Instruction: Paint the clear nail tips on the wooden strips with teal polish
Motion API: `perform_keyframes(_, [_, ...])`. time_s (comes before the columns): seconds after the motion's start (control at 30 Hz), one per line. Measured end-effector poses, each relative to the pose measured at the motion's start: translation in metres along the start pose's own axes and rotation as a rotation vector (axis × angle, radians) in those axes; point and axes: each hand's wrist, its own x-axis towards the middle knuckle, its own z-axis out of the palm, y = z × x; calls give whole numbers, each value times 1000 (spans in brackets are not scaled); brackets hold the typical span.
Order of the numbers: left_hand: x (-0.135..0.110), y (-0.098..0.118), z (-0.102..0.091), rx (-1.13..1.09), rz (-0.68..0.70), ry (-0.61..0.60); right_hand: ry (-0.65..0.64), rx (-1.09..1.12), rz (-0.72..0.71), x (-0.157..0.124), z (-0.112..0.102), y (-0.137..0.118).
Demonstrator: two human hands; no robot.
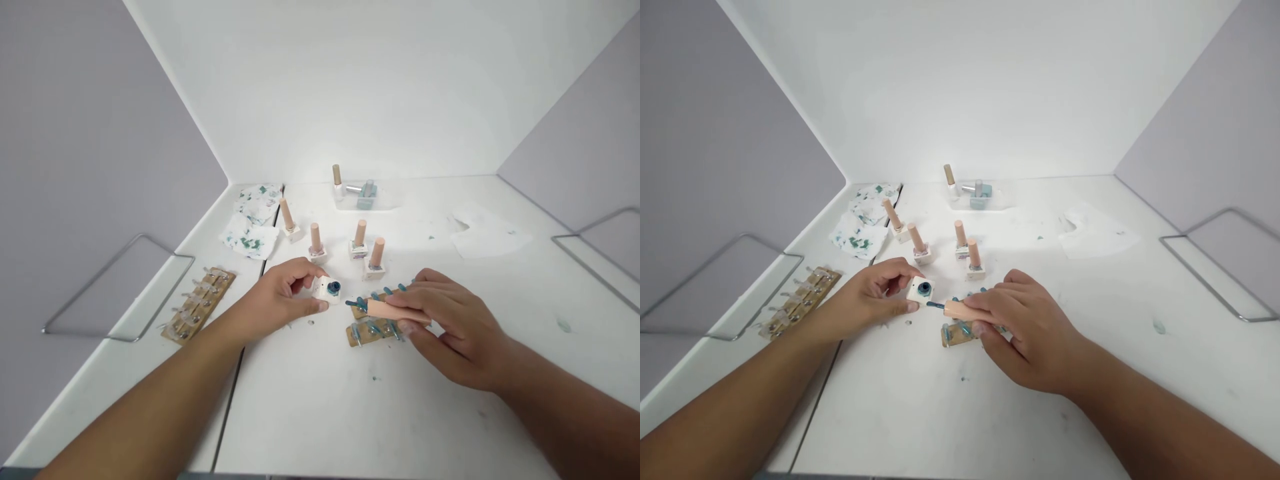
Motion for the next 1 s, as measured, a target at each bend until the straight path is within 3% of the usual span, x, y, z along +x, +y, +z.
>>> perform_keyframes(0.13, [0,-2,2,35,-87,-45,-23,-20,-9,1,-2,-1])
perform_keyframes(0.3, [1,-5,6,216,-50,12,-51,-19,26,1,-2,-3])
perform_keyframes(0.43, [3,-5,10,349,-102,41,-42,15,47,3,-2,-9])
perform_keyframes(0.7, [-14,28,3,735,-268,93,2,161,113,6,-2,-14])
perform_keyframes(0.87, [-32,41,19,814,-268,-155,-25,127,47,5,-4,-12])
perform_keyframes(1.0, [-30,31,39,763,-218,-154,-40,58,-7,4,-5,-11])
